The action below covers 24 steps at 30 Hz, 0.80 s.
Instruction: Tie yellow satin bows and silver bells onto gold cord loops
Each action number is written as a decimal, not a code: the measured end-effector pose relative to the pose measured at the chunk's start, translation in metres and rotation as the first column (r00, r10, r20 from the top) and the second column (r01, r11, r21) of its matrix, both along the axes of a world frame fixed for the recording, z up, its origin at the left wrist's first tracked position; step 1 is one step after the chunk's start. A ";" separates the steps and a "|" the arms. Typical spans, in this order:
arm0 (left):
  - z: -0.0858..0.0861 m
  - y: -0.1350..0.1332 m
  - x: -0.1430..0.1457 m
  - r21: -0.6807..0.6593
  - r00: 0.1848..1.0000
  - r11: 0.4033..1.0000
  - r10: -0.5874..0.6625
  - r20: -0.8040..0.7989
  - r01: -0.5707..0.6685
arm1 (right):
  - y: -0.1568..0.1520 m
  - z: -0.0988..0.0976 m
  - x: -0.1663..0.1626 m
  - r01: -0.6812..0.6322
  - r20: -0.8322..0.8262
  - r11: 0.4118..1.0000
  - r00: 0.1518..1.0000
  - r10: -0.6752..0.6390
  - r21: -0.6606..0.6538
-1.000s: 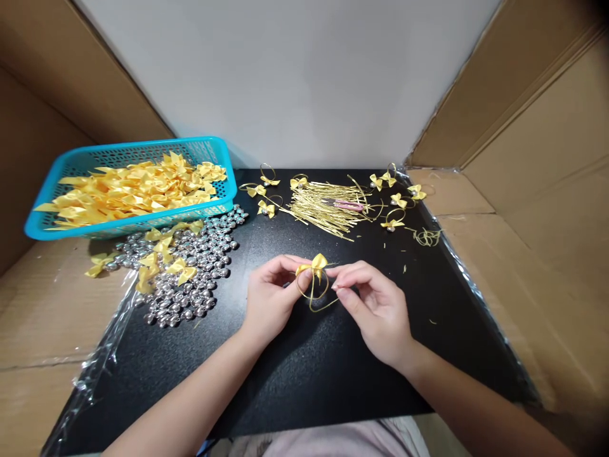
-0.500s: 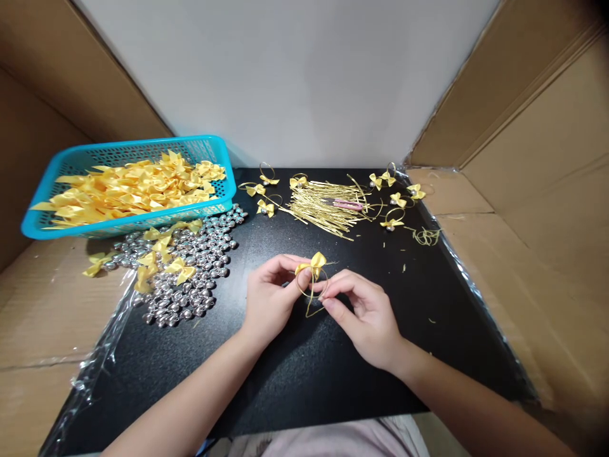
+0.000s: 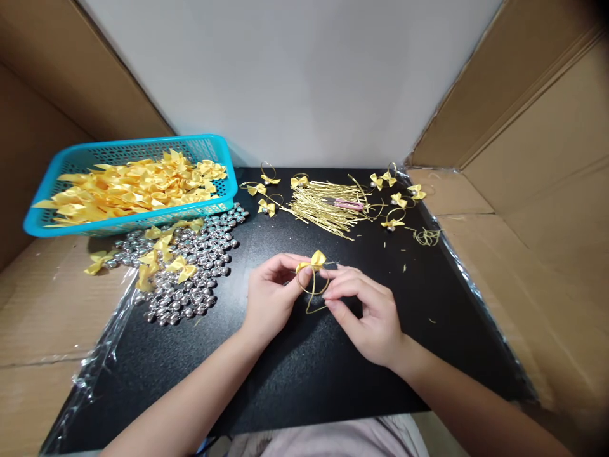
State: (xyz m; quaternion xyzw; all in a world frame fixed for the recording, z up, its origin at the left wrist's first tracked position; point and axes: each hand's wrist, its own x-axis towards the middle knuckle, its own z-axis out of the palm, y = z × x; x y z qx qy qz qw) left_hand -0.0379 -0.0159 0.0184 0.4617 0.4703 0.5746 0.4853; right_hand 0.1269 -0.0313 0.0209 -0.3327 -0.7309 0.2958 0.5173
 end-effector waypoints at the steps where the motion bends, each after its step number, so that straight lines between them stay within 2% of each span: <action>1: 0.000 0.000 0.000 0.002 1.000 1.000 0.003 -0.004 -0.003 | 0.000 0.000 0.000 0.030 0.044 0.999 0.999 -0.031 0.020; 4: 0.001 0.001 0.000 0.002 1.000 1.000 0.009 -0.006 -0.009 | -0.001 -0.001 0.000 0.100 0.111 0.994 0.988 -0.104 0.043; 7: 0.000 0.001 0.000 -0.006 1.000 1.000 0.012 -0.006 -0.012 | -0.001 0.001 0.001 0.128 0.089 0.990 0.987 -0.133 0.055; 24: -0.001 0.001 0.000 -0.017 1.000 1.000 -0.007 0.021 0.008 | 0.001 -0.001 -0.001 -0.020 0.019 0.999 1.000 0.019 0.031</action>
